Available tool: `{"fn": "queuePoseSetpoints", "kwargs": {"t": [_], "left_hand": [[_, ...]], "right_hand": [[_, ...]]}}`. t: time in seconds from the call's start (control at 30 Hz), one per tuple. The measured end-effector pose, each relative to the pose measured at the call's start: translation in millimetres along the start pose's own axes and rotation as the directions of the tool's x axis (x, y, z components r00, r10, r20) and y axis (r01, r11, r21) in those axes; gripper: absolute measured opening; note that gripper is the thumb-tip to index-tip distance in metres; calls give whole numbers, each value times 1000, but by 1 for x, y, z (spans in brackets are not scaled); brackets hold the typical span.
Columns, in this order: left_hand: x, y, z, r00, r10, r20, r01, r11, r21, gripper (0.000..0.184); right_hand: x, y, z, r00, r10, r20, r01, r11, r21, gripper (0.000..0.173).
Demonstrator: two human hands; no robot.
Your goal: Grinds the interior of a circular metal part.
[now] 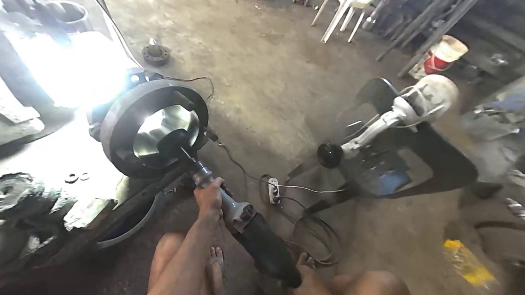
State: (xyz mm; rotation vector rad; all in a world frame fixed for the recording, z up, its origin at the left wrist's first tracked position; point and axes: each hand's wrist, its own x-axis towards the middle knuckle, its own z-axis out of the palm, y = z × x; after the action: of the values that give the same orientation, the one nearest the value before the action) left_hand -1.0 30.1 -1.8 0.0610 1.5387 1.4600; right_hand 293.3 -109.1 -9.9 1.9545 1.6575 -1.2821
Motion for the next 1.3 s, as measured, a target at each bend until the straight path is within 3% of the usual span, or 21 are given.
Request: {"fn": "queuePoseSetpoints", "kwargs": {"t": [0.37, 0.6, 0.83, 1.0, 1.3], "left_hand": [[34, 29, -15, 998, 51, -34, -48, 995, 93, 40], [15, 5, -8, 1000, 19, 3, -19, 999, 35, 31], [-8, -16, -3, 1000, -12, 5, 12, 999, 41, 26], [-7, -10, -4, 1000, -4, 10, 3, 999, 36, 28], [5, 9, -7, 998, 58, -13, -57, 996, 72, 30]], "right_hand": [[19, -45, 1, 992, -130, 6, 130, 989, -64, 50], [4, -13, 9, 999, -39, -25, 39, 999, 22, 55], [-9, 17, 8, 1000, -21, 4, 21, 999, -40, 53], [-5, 16, 12, 999, -36, -11, 37, 999, 22, 47], [-11, -20, -4, 997, -71, -3, 71, 996, -51, 48]]}}
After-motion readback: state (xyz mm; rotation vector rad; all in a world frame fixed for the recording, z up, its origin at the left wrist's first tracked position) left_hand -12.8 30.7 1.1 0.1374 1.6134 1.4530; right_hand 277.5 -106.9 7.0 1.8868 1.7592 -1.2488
